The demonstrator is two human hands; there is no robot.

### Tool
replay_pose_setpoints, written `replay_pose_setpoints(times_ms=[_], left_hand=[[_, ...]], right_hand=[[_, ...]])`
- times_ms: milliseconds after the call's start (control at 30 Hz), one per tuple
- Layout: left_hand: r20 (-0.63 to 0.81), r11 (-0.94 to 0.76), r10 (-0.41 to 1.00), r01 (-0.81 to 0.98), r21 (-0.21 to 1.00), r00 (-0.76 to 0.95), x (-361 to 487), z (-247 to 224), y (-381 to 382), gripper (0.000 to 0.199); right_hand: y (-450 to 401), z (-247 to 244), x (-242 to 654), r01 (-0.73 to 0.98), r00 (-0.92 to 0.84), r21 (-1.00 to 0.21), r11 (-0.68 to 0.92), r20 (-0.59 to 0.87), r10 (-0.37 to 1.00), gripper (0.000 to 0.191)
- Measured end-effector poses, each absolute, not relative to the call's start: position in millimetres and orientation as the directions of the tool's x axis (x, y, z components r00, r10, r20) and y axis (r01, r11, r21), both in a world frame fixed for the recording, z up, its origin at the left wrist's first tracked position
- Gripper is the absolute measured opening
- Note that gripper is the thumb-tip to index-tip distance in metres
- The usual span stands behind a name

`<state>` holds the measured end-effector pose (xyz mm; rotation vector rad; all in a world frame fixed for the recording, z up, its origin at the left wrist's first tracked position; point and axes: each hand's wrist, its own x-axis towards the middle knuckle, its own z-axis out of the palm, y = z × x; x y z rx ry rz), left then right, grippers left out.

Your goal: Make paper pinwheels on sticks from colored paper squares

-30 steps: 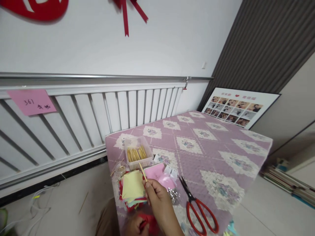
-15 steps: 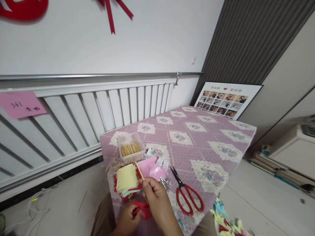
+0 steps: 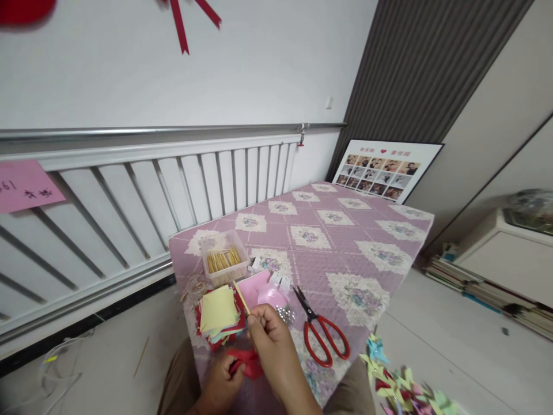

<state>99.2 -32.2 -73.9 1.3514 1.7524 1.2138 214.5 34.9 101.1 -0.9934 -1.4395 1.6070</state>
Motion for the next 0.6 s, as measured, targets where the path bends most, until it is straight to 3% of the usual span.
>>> replay_pose_setpoints(times_ms=[167,433,600], left_hand=[[0.066,0.058,0.951,0.384,0.922,-0.301,99,-74,-32,0.025],[0.091,0.038,0.949,0.396,0.917,-0.302,99,-68,-33,0.02],[-0.036,0.121,0.937,0.227,0.966,-0.346,93,-67,-32,0.016]], right_hand=[[35,105,214,-0.022,-0.4,-0.998,-0.063,-0.049,0.915,0.032],[38,109,212,-0.286,-0.36,-0.908,-0.307,-0.195,0.912,0.037],[42,101,224,-0.217,-0.291,-0.962,-0.167,-0.1,0.951,0.028]])
